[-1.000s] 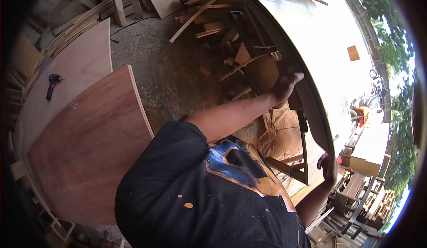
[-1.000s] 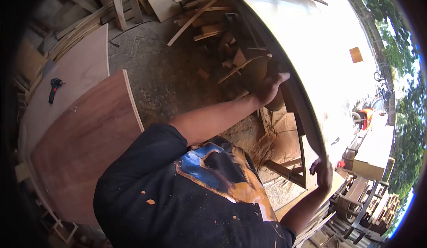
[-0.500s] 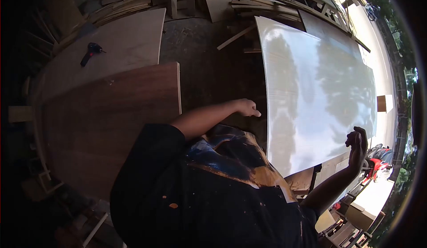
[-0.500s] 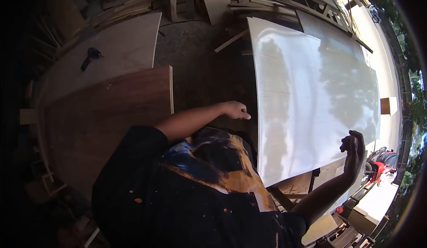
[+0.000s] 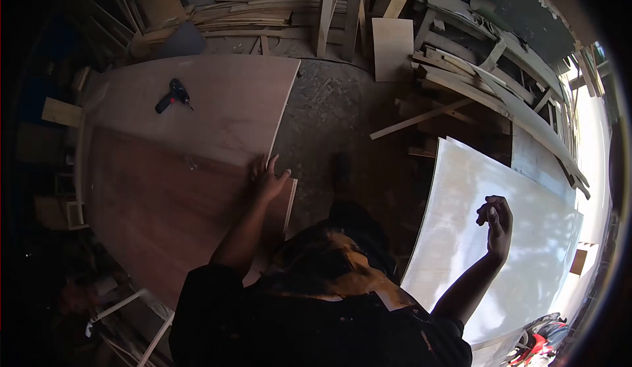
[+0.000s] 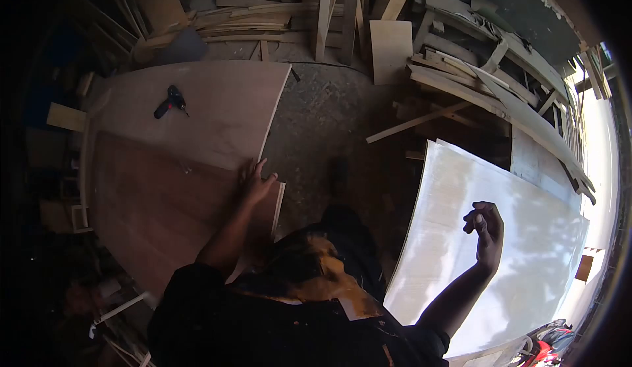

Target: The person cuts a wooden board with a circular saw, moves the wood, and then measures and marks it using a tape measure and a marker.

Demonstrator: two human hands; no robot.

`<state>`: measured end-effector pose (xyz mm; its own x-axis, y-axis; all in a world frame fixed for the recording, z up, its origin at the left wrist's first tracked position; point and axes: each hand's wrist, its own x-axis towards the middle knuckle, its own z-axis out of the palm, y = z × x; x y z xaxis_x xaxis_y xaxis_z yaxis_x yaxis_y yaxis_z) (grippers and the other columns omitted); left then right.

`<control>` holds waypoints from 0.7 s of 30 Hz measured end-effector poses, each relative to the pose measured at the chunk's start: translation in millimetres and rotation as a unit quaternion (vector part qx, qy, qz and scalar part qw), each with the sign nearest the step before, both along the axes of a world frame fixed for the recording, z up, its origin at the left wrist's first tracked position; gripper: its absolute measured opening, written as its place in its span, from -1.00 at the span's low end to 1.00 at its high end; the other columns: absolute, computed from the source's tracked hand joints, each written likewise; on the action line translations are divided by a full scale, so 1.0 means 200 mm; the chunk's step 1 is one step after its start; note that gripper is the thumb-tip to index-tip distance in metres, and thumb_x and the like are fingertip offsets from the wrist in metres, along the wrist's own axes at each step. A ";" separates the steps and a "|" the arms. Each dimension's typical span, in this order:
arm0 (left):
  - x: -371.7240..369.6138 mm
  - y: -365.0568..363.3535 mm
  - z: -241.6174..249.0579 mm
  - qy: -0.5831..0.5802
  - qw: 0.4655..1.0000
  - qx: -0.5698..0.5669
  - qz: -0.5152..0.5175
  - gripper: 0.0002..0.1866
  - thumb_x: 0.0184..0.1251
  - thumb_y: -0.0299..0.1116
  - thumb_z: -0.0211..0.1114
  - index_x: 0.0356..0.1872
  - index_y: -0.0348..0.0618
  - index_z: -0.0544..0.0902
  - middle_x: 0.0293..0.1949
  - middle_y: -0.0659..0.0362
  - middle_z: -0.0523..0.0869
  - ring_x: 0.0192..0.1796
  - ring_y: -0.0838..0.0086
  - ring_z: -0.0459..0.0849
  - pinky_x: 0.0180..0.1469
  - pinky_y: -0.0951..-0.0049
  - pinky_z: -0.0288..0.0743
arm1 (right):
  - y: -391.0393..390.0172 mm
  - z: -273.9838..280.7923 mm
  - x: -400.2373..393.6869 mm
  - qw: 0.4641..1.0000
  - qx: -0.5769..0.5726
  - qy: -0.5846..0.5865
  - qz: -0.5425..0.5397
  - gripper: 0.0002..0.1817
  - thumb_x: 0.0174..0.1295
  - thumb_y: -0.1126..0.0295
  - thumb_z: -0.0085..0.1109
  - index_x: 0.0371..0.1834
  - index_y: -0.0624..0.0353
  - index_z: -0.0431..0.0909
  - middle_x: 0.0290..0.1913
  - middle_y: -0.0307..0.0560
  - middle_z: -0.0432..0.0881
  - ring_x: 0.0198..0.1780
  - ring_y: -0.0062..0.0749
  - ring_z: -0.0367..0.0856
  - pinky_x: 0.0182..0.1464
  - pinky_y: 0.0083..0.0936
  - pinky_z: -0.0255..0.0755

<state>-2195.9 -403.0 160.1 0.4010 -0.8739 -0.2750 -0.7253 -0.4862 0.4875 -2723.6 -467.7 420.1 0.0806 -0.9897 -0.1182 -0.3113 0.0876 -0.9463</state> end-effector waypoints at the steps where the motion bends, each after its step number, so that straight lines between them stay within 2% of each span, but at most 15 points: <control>1: 0.00 0.02 -0.02 -0.037 0.999 0.014 -0.012 -0.28 0.14 0.15 0.25 0.33 0.16 0.34 0.45 -0.03 0.08 0.48 -0.12 -0.10 0.43 -0.17 -0.28 | -0.19 0.01 0.10 1.000 -0.003 0.001 0.026 -0.55 0.22 0.08 0.23 -0.13 0.28 0.43 -0.43 -0.13 0.54 -0.44 -0.53 0.44 -0.32 -0.59 0.33; 2: 0.00 0.02 -0.03 -0.075 0.997 0.024 -0.021 -0.27 0.12 0.19 0.24 0.34 0.22 0.34 0.47 -0.04 0.03 0.49 -0.17 -0.15 0.42 -0.21 -0.32 | -0.39 0.00 0.19 0.998 -0.006 -0.033 0.061 -0.59 0.21 0.14 0.24 -0.11 0.27 0.44 -0.41 -0.13 0.55 -0.41 -0.53 0.47 -0.29 -0.59 0.36; 5: -0.03 -0.03 0.04 -0.093 0.990 0.096 -0.041 -0.26 0.08 0.17 0.27 0.31 0.20 0.38 0.48 -0.05 -0.02 0.50 -0.14 -0.20 0.41 -0.24 -0.37 | -0.91 -0.08 0.54 0.971 0.032 -0.132 0.195 -0.66 0.18 0.31 0.29 -0.06 0.26 0.48 -0.35 -0.13 0.60 -0.33 -0.49 0.56 -0.20 -0.58 0.43; 7: 0.02 -0.08 -0.01 -0.096 0.985 0.137 -0.035 -0.27 0.07 0.16 0.28 0.31 0.21 0.39 0.48 -0.05 -0.03 0.50 -0.13 -0.22 0.41 -0.26 -0.38 | -1.18 -0.16 0.81 0.925 0.103 -0.124 0.343 -0.66 0.15 0.38 0.30 -0.03 0.23 0.52 -0.31 -0.13 0.63 -0.30 -0.45 0.61 -0.21 -0.56 0.47; 9: 0.10 -0.01 -0.20 -0.066 0.994 0.028 -0.082 -0.25 0.04 0.12 0.32 0.32 0.26 0.37 0.48 -0.07 -0.04 0.50 -0.10 -0.20 0.39 -0.30 -0.40 | -1.37 -0.31 1.08 0.886 0.128 -0.067 0.440 -0.66 0.13 0.39 0.30 -0.03 0.20 0.53 -0.26 -0.08 0.66 -0.29 -0.42 0.65 -0.24 -0.49 0.50; 10: 0.11 -0.05 -0.16 -0.065 0.993 0.056 -0.082 -0.25 0.04 0.12 0.32 0.32 0.26 0.37 0.48 -0.07 -0.04 0.50 -0.10 -0.20 0.39 -0.30 -0.40 | -1.47 -0.40 1.20 0.875 0.113 -0.026 0.470 -0.66 0.14 0.36 0.28 -0.03 0.18 0.53 -0.24 -0.03 0.66 -0.25 -0.31 0.67 -0.21 -0.42 0.51; 11: 0.07 -0.10 -0.09 -0.057 0.990 0.120 -0.049 -0.25 0.03 0.10 0.33 0.33 0.28 0.36 0.47 -0.08 -0.03 0.50 -0.09 -0.18 0.38 -0.32 -0.40 | -1.52 -0.50 1.29 0.861 0.109 0.014 0.497 -0.66 0.14 0.33 0.26 -0.02 0.17 0.53 -0.22 0.02 0.66 -0.21 -0.21 0.68 -0.18 -0.35 0.52; 12: 0.03 -0.12 -0.04 -0.046 0.981 0.187 -0.021 -0.24 0.02 0.08 0.35 0.34 0.30 0.35 0.46 -0.10 -0.02 0.50 -0.08 -0.16 0.37 -0.34 -0.40 | -1.53 -0.68 1.37 0.864 0.036 0.067 0.498 -0.64 0.13 0.32 0.25 0.00 0.18 0.53 -0.22 0.05 0.66 -0.20 -0.15 0.67 -0.15 -0.31 0.51; 13: 0.03 -0.11 -0.05 -0.035 0.974 0.220 -0.035 -0.24 0.02 0.08 0.35 0.34 0.30 0.35 0.46 -0.10 -0.02 0.50 -0.08 -0.16 0.37 -0.34 -0.40 | -1.55 -0.84 1.45 0.860 -0.042 0.124 0.493 -0.61 0.11 0.30 0.24 0.02 0.18 0.52 -0.22 0.08 0.65 -0.19 -0.09 0.65 -0.11 -0.27 0.50; 15: 0.06 -0.11 -0.06 -0.055 0.969 0.236 -0.046 -0.24 0.04 0.08 0.35 0.34 0.32 0.34 0.44 -0.15 -0.02 0.49 -0.10 -0.16 0.37 -0.33 -0.37 | -1.57 -0.92 1.63 0.871 -0.016 0.125 0.475 -0.62 0.17 0.20 0.17 0.00 0.15 0.51 -0.22 0.09 0.64 -0.16 0.06 0.61 -0.09 -0.16 0.47; 19: 0.08 -0.12 -0.05 -0.050 0.955 0.278 -0.091 -0.28 0.08 0.07 0.32 0.34 0.30 0.35 0.44 -0.17 -0.05 0.48 -0.11 -0.18 0.37 -0.29 -0.34 | -1.41 -1.17 1.92 0.843 0.054 -0.054 0.532 -0.65 0.19 0.17 0.16 -0.07 0.16 0.50 -0.24 0.09 0.65 -0.19 0.01 0.63 -0.11 -0.17 0.48; 21: 0.09 -0.14 -0.04 -0.037 0.957 0.272 -0.094 -0.33 0.14 0.10 0.27 0.32 0.25 0.39 0.43 -0.19 -0.06 0.49 -0.09 -0.25 0.37 -0.26 -0.36 | -1.37 -1.25 1.93 0.821 0.094 -0.067 0.560 -0.66 0.18 0.19 0.17 -0.08 0.16 0.51 -0.28 0.08 0.65 -0.21 -0.01 0.64 -0.12 -0.18 0.48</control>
<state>-2178.3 -430.4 152.4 0.2863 -0.6676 -0.6873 -0.8478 -0.5107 0.1429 -2337.9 -741.5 169.9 0.9516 -0.2520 -0.1760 -0.1905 -0.0342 -0.9811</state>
